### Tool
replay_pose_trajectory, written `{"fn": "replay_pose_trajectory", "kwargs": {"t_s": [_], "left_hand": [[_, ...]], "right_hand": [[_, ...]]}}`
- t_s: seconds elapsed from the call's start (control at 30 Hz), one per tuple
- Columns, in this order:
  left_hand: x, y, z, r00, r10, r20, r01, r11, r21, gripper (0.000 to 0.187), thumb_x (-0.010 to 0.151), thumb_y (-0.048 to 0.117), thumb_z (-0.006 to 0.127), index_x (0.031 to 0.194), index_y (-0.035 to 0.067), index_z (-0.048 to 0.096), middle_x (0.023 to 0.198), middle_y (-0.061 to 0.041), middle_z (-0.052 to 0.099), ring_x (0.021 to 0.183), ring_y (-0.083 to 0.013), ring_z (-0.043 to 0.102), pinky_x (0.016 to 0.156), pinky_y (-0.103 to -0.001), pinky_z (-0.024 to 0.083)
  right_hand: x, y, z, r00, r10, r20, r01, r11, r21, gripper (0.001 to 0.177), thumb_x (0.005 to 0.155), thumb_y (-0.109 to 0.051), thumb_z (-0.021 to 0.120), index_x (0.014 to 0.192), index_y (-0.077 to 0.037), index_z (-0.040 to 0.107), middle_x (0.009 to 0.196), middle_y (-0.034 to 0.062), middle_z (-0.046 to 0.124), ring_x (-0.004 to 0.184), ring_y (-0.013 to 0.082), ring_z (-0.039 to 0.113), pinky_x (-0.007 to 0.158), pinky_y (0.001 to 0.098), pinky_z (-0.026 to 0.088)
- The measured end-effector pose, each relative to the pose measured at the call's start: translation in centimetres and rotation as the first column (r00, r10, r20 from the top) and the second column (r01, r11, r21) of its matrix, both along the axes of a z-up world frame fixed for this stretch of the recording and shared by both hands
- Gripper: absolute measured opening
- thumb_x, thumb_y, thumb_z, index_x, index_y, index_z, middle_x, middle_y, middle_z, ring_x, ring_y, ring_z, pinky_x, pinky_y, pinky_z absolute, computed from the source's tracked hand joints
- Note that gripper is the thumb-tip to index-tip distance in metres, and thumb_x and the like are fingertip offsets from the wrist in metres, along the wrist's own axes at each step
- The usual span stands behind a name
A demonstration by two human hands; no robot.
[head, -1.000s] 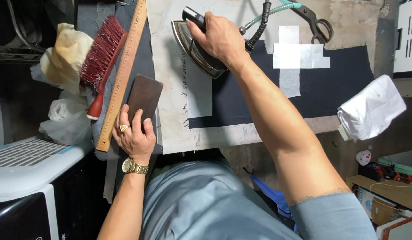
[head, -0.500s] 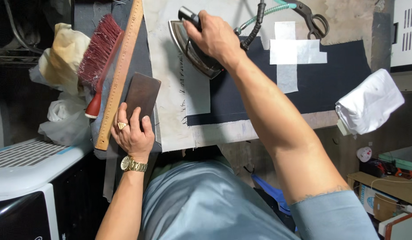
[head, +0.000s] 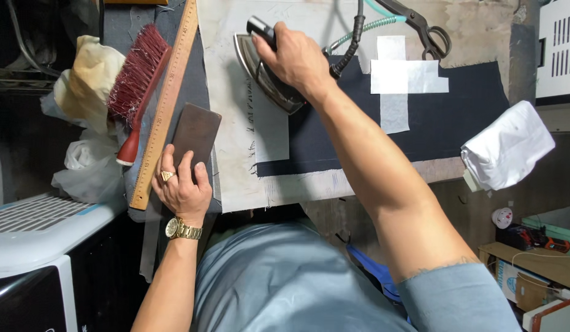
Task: The person takes white lining fabric from a plastic bag, measures it against a piece of dark fabric on a workbench, cuts the lining into smaller strips using shears, and then irons the lining onto the dark fabric.
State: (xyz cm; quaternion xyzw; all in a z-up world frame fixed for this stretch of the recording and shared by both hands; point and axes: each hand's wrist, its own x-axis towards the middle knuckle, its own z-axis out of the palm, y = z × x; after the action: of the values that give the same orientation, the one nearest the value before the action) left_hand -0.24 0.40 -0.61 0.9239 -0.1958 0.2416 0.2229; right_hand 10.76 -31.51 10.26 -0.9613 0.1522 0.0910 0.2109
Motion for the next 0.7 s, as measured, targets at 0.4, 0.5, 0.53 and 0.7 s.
{"fn": "replay_pose_trajectory", "kwargs": {"t_s": [0.4, 0.5, 0.53, 0.7], "left_hand": [[0.0, -0.1, 0.5, 1.000, -0.015, 0.016, 0.015, 1.000, -0.012, 0.028, 0.109, 0.027, 0.054, 0.113, 0.009, 0.075, 0.135, -0.018, 0.065, 0.117, -0.0373, 0.067, 0.092, -0.052, 0.050], [-0.2, 0.0, 0.4, 1.000, -0.014, -0.009, 0.014, 1.000, 0.010, 0.023, 0.106, 0.024, 0.060, 0.116, 0.010, 0.075, 0.139, -0.018, 0.062, 0.122, -0.0381, 0.064, 0.098, -0.053, 0.044], [0.2, -0.1, 1.6, 1.000, -0.021, -0.007, 0.021, 1.000, 0.007, 0.023, 0.106, 0.024, 0.060, 0.116, 0.010, 0.075, 0.139, -0.018, 0.062, 0.122, -0.0381, 0.064, 0.098, -0.053, 0.044], [0.2, -1.6, 14.9, 0.685, -0.660, -0.307, 0.002, 0.422, -0.906, 0.022, 0.106, -0.006, 0.053, 0.127, -0.004, 0.058, 0.072, -0.020, 0.059, 0.063, -0.0268, 0.062, 0.070, -0.035, 0.054]], "right_hand": [[-0.2, -0.2, -1.1, 0.999, -0.021, 0.028, 0.020, 0.998, 0.061, 0.052, 0.104, -0.058, 0.041, 0.097, -0.008, 0.051, 0.083, 0.0169, 0.070, 0.069, 0.0380, 0.067, 0.057, 0.0540, 0.051], [-1.9, 1.2, 0.3, 0.998, -0.044, -0.036, 0.047, 0.996, 0.076, 0.054, 0.103, -0.058, 0.042, 0.098, -0.005, 0.053, 0.087, 0.0204, 0.071, 0.074, 0.0437, 0.067, 0.064, 0.0577, 0.051], [-2.4, 1.5, 0.4, 0.998, -0.051, -0.033, 0.053, 0.996, 0.072, 0.054, 0.103, -0.058, 0.042, 0.098, -0.005, 0.053, 0.087, 0.0204, 0.071, 0.074, 0.0437, 0.067, 0.064, 0.0577, 0.051], [-4.2, 2.7, 1.3, 0.992, -0.069, -0.101, 0.076, 0.995, 0.063, 0.059, 0.100, -0.063, 0.043, 0.099, -0.004, 0.050, 0.092, 0.0262, 0.070, 0.087, 0.0574, 0.062, 0.070, 0.0611, 0.045]]}}
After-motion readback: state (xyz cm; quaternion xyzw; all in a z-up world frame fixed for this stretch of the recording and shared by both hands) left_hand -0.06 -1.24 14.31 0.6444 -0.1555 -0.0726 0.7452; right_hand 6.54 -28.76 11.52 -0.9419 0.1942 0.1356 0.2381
